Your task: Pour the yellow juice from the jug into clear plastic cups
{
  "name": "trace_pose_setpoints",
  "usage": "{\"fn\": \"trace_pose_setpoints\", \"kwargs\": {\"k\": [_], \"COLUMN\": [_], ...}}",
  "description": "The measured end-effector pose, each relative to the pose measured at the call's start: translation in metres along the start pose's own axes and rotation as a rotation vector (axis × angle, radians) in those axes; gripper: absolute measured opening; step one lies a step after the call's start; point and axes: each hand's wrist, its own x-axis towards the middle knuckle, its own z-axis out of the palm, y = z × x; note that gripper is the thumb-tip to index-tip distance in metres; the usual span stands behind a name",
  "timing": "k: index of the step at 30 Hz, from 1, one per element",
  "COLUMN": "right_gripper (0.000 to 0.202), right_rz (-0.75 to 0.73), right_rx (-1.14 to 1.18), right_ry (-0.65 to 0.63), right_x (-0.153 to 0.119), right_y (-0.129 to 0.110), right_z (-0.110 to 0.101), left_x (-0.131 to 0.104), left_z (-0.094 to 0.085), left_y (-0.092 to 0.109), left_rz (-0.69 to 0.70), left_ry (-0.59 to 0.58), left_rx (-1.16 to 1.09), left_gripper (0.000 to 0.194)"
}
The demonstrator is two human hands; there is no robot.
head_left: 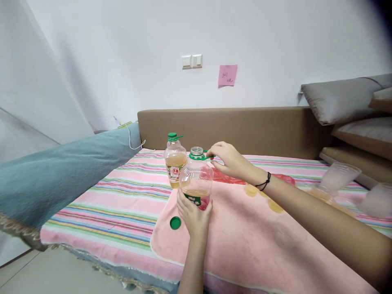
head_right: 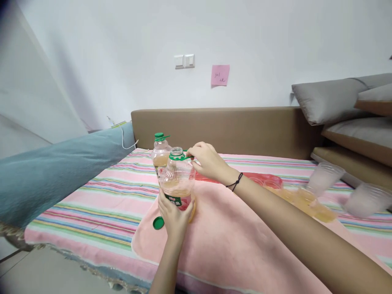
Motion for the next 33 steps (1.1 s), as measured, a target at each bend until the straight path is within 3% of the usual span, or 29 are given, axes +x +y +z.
{"fn": "trace_pose_setpoints", "kwargs": {"k": [6, 12, 18, 22, 27, 30, 33], "right_gripper": [0.016, 0.014, 0.014, 0.028, 0.034, 0.029, 0.024], "right_rz": [-0.029, 0.006, -0.045, -0.029, -0.025, -0.051, -0.06], "right_rx": [0.132, 0.156, 0.218, 0.276, 0.282, 0.254, 0.205], "right_ry": [0.042, 0.198, 0.293, 0.452, 0.549, 0.589, 0.628], "right_x": [-0.005, -0.014, -0.019, -0.023, -0.024, -0.019, -0.016], "right_y": [-0.023, -0.008, -0.01, -0.008, 0.002, 0.002, -0.005], "right_z": [-0.007, 0.023, 0.051, 0.072, 0.096, 0.098, 0.089], "left_x": [0.0, 0.0, 0.004, 0.007, 0.01, 0.012, 0.013], "left_z": [0.0, -0.002, -0.001, 0.001, 0.005, 0.003, -0.004], "left_y": [-0.004, -0.009, -0.01, -0.008, -0.005, -0.003, 0.0], "left_rz": [-0.023, -0.141, -0.136, -0.146, -0.166, -0.175, -0.181], "left_ry": [-0.023, -0.086, -0.126, -0.113, -0.065, -0.07, -0.146], "left_rx": [-0.037, -0.155, -0.221, -0.193, -0.212, -0.294, -0.401], "left_gripper": [0.117, 0.13, 0.139, 0.13, 0.117, 0.113, 0.112]}}
